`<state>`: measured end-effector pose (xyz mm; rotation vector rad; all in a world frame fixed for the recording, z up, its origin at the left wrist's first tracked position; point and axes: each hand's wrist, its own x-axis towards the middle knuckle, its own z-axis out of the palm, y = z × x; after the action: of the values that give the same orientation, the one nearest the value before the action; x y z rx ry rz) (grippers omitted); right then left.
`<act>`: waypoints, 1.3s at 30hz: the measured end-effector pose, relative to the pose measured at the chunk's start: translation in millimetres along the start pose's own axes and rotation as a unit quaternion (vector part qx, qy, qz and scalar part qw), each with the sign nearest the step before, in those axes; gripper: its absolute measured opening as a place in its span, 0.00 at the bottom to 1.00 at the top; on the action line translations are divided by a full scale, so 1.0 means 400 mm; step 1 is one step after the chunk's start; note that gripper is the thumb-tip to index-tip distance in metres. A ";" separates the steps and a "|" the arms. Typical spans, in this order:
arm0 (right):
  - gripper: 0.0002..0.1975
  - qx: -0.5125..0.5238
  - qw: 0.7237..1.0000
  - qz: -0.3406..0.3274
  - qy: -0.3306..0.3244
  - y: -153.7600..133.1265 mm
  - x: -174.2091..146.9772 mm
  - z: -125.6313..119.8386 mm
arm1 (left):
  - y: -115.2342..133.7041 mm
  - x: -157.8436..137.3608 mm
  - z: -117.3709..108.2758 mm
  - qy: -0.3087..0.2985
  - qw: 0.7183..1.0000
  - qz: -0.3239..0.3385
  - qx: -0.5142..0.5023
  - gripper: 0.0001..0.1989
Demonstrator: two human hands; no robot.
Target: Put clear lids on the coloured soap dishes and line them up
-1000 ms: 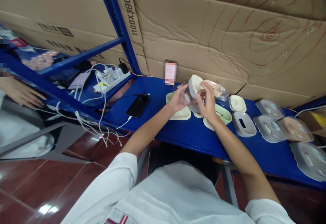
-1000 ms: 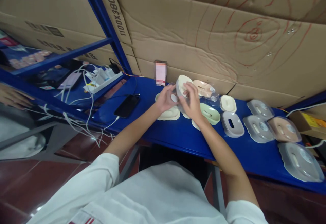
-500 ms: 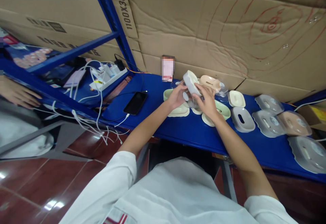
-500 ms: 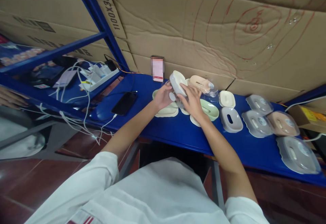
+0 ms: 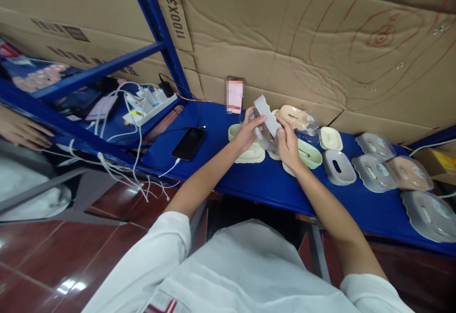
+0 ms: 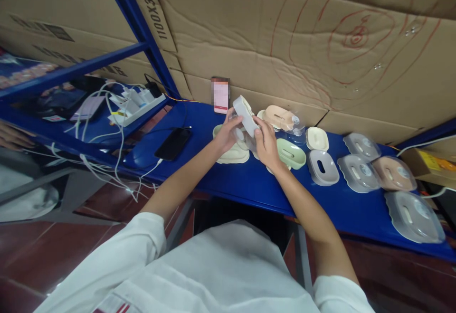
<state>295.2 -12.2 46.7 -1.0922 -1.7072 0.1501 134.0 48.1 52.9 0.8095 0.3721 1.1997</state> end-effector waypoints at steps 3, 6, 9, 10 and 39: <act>0.32 0.004 1.000 -0.006 -0.021 -0.005 0.000 0.000 | 0.002 0.002 -0.005 -0.003 0.998 0.042 0.048 0.31; 0.33 0.014 0.999 0.019 -0.039 -0.002 0.003 -0.003 | 0.001 0.006 -0.013 -0.027 0.993 0.071 0.093 0.41; 0.34 0.045 0.997 0.039 -0.046 0.004 0.006 -0.007 | 0.002 0.008 -0.018 -0.057 0.988 0.083 0.117 0.47; 0.33 0.052 0.997 0.037 -0.047 0.006 0.007 -0.009 | 0.002 0.008 -0.019 -0.064 0.986 0.088 0.124 0.48; 0.28 -0.074 0.992 0.094 0.044 0.043 0.014 -0.025 | -0.022 -0.017 0.020 -0.012 0.966 0.144 0.213 0.27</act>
<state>313.4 -2.3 45.3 -1.3522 -1.5553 0.0935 142.9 37.7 50.8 1.2818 0.5154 1.4002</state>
